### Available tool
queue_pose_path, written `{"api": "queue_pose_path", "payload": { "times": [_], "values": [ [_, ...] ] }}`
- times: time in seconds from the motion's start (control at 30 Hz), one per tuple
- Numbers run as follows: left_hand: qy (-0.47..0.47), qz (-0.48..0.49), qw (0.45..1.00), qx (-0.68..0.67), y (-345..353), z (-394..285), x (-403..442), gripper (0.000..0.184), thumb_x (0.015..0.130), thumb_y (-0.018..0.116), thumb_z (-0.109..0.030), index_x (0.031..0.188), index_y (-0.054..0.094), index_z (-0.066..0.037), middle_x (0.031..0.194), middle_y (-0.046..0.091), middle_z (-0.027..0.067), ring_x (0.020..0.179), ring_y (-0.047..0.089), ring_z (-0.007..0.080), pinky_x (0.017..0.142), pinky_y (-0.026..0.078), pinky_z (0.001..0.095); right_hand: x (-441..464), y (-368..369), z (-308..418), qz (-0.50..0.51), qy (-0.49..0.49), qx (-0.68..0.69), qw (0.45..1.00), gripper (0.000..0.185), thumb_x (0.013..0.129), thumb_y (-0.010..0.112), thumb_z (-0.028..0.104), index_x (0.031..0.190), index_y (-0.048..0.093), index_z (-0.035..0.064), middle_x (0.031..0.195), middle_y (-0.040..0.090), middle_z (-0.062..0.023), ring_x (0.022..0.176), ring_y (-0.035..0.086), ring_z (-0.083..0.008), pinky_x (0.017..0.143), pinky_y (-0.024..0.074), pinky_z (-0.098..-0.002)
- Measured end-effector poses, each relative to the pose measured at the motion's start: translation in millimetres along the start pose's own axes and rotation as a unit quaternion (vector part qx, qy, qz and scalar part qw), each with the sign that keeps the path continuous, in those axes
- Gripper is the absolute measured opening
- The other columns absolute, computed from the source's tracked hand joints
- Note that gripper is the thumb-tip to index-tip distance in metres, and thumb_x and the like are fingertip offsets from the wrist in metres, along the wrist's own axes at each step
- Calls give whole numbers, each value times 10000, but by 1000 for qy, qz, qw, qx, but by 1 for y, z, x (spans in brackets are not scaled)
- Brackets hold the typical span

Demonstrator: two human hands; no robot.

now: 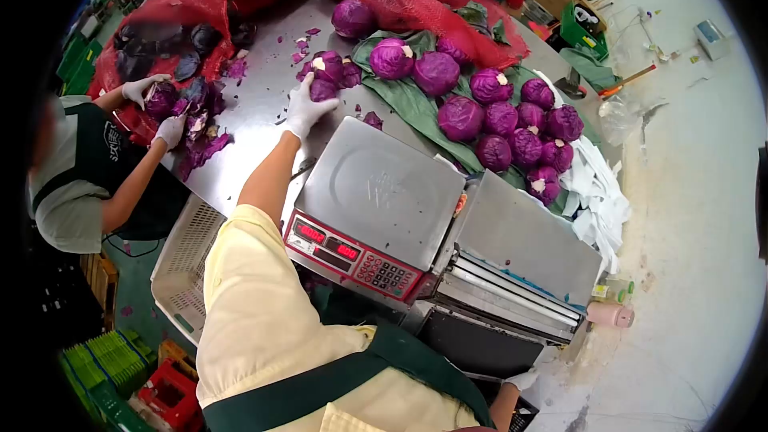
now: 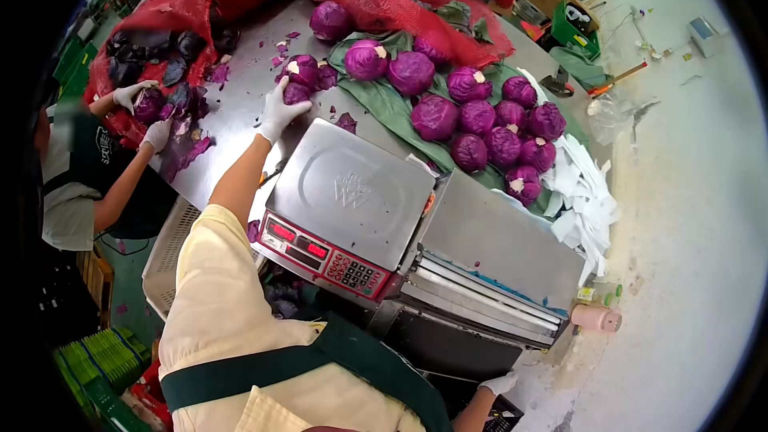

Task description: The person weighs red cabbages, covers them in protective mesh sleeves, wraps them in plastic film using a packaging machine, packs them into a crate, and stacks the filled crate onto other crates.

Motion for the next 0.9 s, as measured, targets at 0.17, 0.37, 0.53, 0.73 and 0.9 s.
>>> {"api": "queue_pose_path", "payload": {
  "times": [0.17,0.37,0.53,0.73,0.9],
  "values": [
    [-53,-81,939,-330,-31,-18,-9,800,710,809,-305,1331,439,37,1190,576,163,1054,592,234,928,470,314,-18,11,17,70,11,31,997,448,947,402,265,1148,553,-106,1146,566,-158,1010,516,-238,968,411,-355],
    [276,62,958,-50,-38,-183,-136,878,594,826,-254,1365,442,-83,1328,441,221,1262,416,342,1072,335,391,-18,13,10,78,18,33,996,337,910,436,256,1009,613,-14,1052,606,-121,934,554,-215,880,471,-354],
    [292,152,937,115,9,-215,-206,916,560,832,-313,1366,450,-103,1268,483,248,1086,547,396,923,461,431,-48,23,39,116,117,88,982,345,893,480,222,1082,596,-42,1056,598,-135,932,553,-234,868,453,-359],
    [312,180,912,194,14,-245,-230,947,570,808,-271,1402,401,-77,1317,442,303,1176,487,444,966,423,449,-14,-7,88,57,-166,-35,984,217,888,511,68,1064,597,-27,1028,612,-98,953,561,-207,888,433,-302],
    [333,161,905,210,29,-229,-233,896,642,792,-273,1416,386,-79,1383,410,267,1204,469,435,1004,399,443,28,25,219,193,-247,16,949,171,892,527,83,1010,637,25,1064,625,-94,1018,581,-214,896,443,-321]
  ]
}}
Point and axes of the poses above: each hand's wrist, its own x-axis towards the middle knuckle, its own y-axis out of the palm, z = x × y, the point moved 4 cm from there along x, towards the middle knuckle
